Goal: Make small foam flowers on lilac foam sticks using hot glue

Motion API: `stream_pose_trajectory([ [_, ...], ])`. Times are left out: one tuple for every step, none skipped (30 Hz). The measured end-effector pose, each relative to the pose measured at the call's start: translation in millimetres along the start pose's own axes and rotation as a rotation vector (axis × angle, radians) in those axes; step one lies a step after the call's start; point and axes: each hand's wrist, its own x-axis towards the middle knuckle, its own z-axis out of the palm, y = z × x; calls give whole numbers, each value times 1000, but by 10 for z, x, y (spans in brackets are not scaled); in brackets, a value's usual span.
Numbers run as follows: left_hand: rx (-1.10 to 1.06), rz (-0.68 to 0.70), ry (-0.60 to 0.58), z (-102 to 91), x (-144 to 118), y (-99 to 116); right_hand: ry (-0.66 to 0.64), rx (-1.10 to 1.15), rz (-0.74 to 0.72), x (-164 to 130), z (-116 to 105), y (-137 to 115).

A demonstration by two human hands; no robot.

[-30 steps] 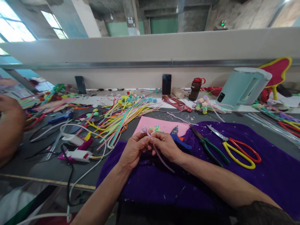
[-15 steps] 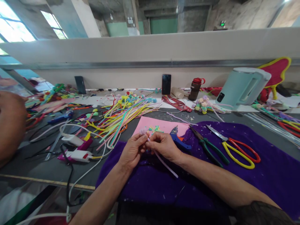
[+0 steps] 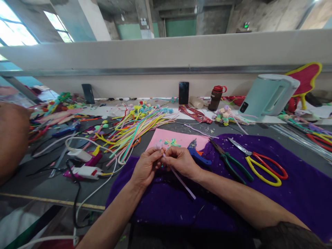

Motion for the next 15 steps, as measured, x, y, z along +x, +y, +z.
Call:
stream_pose_trajectory([
  [18,-4,-5,1,-5,6,6,-12,0,1,-6,-6],
  [27,-14,-12,3,-9,12,15,-25,1,1,-12,-14],
  [26,-29,-23,5,-12,18,27,-37,2,2,-17,-23],
  [19,-44,-33,7,-14,24,37,-49,3,3,-21,-31],
  [11,-55,-38,8,-14,29,45,-59,5,4,-25,-38],
  [4,-59,-37,8,-11,32,49,-65,8,4,-27,-42],
  [0,-56,-31,7,-7,34,52,-67,14,5,-28,-43],
  [-4,-47,-17,4,-1,34,54,-66,20,5,-28,-41],
  [-9,-35,-2,0,6,33,55,-63,26,6,-27,-38],
  [-15,-22,10,-5,12,30,57,-58,30,6,-26,-34],
  [-20,-8,15,-10,19,27,59,-53,33,7,-24,-29],
  [-24,4,14,-14,24,24,58,-49,35,8,-22,-26],
  [-26,13,10,-18,29,21,55,-49,35,8,-20,-22],
  [-27,19,8,-20,32,19,50,-48,35,8,-18,-20],
  [-29,24,9,-21,35,17,43,-49,34,7,-16,-19],
])
